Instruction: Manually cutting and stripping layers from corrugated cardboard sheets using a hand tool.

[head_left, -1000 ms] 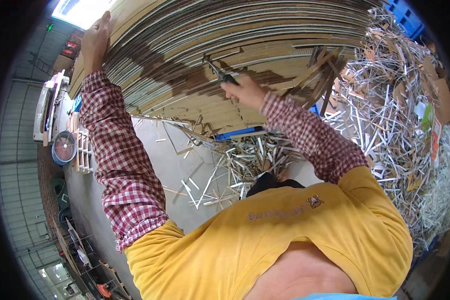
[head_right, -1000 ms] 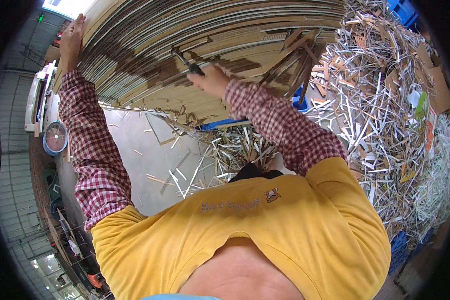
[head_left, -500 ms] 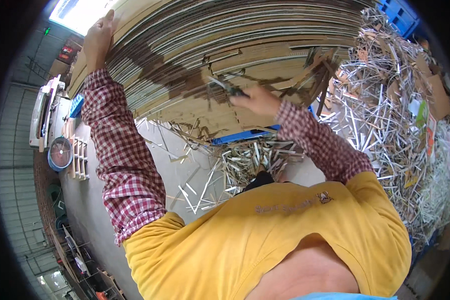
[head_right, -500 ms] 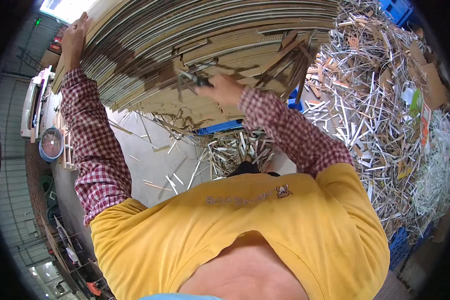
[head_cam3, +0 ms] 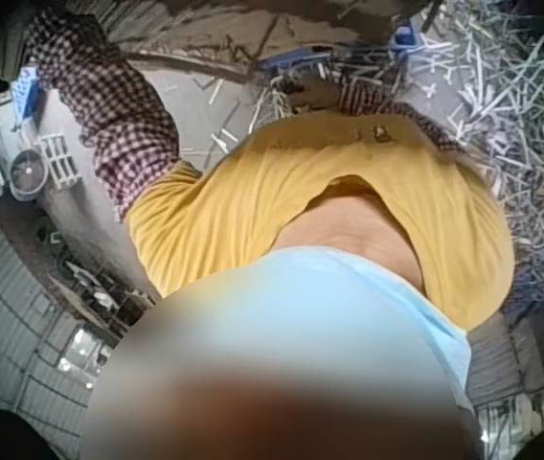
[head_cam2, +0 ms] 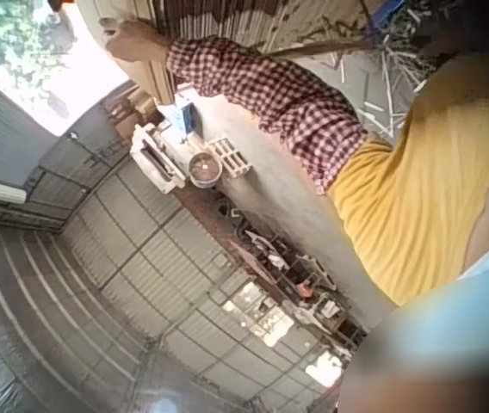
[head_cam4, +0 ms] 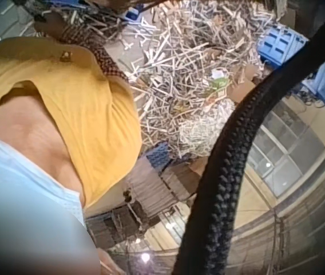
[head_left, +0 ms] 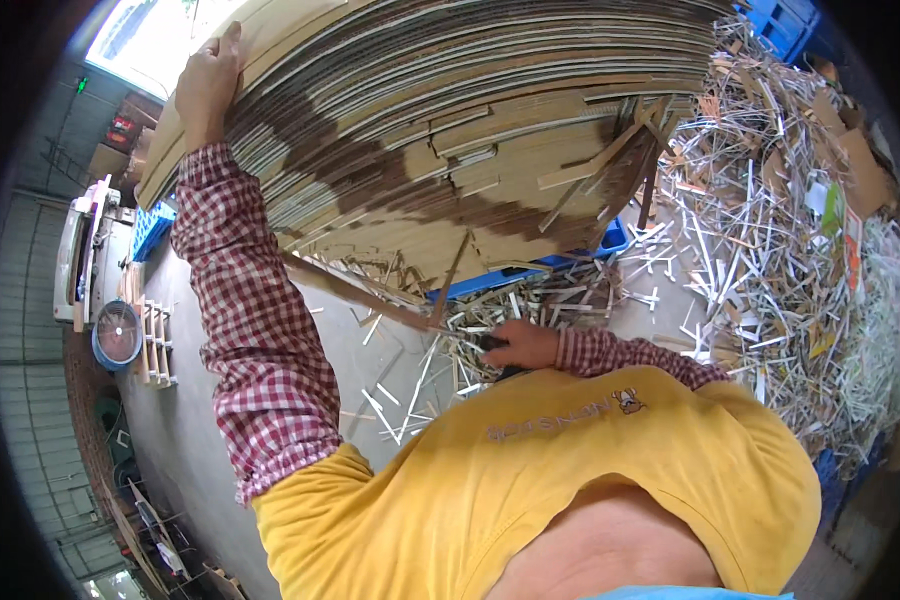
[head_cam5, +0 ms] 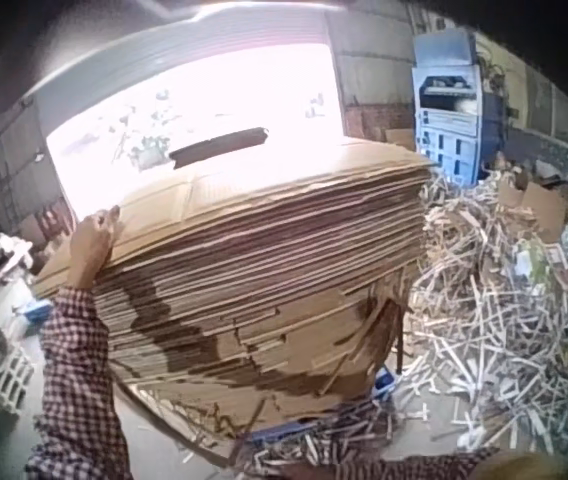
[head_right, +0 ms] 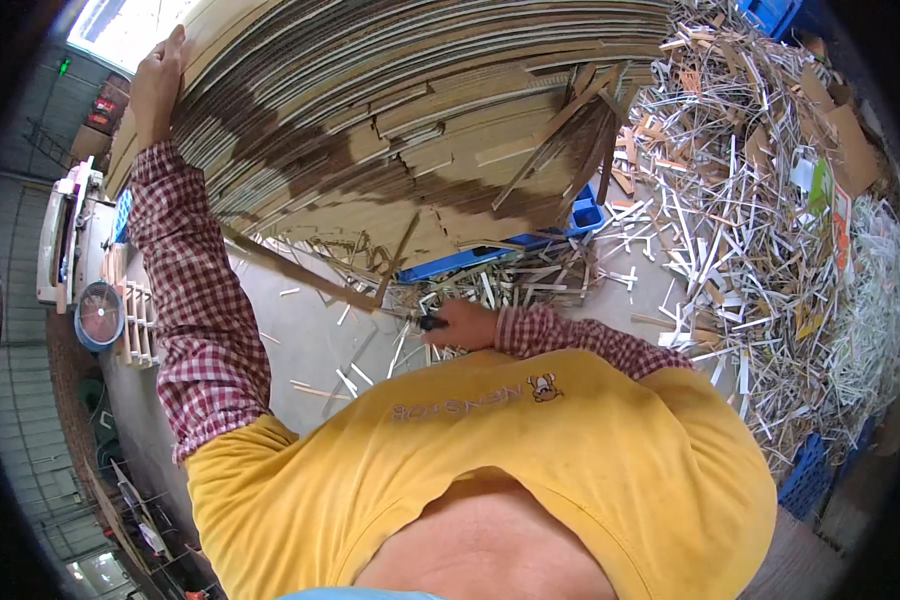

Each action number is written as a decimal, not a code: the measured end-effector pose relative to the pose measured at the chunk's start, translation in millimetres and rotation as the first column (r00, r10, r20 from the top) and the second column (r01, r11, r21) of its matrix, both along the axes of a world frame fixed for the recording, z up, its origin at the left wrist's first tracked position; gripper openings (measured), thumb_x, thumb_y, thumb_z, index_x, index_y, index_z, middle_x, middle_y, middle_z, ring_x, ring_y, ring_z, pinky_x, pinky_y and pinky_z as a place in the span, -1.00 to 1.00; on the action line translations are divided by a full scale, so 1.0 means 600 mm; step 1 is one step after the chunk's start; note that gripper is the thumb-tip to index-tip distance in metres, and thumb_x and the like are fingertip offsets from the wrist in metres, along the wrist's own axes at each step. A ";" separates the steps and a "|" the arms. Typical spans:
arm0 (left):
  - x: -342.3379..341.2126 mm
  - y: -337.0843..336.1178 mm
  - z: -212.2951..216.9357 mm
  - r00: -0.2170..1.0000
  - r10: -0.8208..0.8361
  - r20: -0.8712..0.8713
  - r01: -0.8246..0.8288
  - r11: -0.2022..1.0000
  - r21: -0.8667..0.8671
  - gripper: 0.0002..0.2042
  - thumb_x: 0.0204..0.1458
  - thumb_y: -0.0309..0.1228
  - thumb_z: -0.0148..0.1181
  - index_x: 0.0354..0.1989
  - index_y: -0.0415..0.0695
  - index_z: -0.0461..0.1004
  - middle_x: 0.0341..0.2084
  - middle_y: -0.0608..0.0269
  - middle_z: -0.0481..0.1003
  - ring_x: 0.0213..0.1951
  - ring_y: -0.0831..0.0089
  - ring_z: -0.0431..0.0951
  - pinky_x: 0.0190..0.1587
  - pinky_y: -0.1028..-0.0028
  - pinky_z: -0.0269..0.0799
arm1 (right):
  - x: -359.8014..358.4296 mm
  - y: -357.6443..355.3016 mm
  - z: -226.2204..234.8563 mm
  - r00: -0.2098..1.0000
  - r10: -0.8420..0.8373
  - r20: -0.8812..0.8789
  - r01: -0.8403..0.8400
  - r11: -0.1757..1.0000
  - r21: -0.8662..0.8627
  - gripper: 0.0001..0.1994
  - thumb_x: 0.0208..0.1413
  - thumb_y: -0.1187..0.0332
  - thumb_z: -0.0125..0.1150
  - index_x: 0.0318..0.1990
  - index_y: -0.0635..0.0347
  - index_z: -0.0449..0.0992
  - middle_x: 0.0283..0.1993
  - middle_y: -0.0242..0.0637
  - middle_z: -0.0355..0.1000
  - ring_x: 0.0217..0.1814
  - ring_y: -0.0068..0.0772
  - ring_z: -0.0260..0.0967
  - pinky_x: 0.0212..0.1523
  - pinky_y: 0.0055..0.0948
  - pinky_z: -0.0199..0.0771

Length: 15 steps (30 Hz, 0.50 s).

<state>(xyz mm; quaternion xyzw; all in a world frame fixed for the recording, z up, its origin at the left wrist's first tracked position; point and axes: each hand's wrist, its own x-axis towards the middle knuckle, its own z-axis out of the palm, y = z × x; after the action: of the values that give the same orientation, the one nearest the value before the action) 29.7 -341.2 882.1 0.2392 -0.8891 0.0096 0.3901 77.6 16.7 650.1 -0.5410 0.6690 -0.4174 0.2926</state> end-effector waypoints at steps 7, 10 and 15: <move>0.005 0.014 0.009 0.999 -0.001 0.032 -0.001 0.997 0.072 -0.49 -0.02 0.07 -0.17 -0.36 -0.15 0.49 -0.43 -0.08 0.47 -0.28 0.01 0.44 -0.24 0.22 0.30 | -0.183 0.036 -0.030 0.991 0.126 0.050 -0.122 0.989 -0.085 -0.72 -0.02 0.24 0.12 -0.50 0.34 0.49 -0.51 -0.17 0.39 -0.53 -0.56 0.26 -0.53 -0.51 0.24; 0.004 0.016 0.012 0.997 0.041 0.060 -0.046 0.994 0.095 -0.49 -0.01 0.08 -0.19 -0.32 -0.12 0.50 -0.38 -0.10 0.46 -0.25 -0.01 0.43 -0.22 0.22 0.30 | -0.208 0.080 0.026 0.997 0.015 -0.075 -0.038 0.949 -0.312 -0.75 0.01 0.26 0.09 -0.44 0.30 0.52 -0.46 -0.21 0.42 -0.54 -0.57 0.24 -0.50 -0.50 0.25; 0.005 0.016 0.008 0.999 0.031 0.022 -0.033 0.997 0.072 -0.50 -0.01 0.07 -0.19 -0.31 -0.12 0.50 -0.39 -0.10 0.46 -0.25 0.02 0.44 -0.22 0.23 0.31 | -0.198 0.093 0.114 0.965 -0.198 0.169 0.211 0.975 -0.062 -0.70 0.05 0.19 0.03 -0.40 0.26 0.53 -0.48 -0.30 0.43 -0.54 -0.61 0.22 -0.46 -0.51 0.25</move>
<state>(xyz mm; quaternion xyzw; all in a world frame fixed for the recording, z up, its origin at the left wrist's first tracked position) 32.8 -331.8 887.0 0.2672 -0.8891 -0.0137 0.3715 -41.1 72.7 718.5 -0.4442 0.6782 -0.5142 0.2798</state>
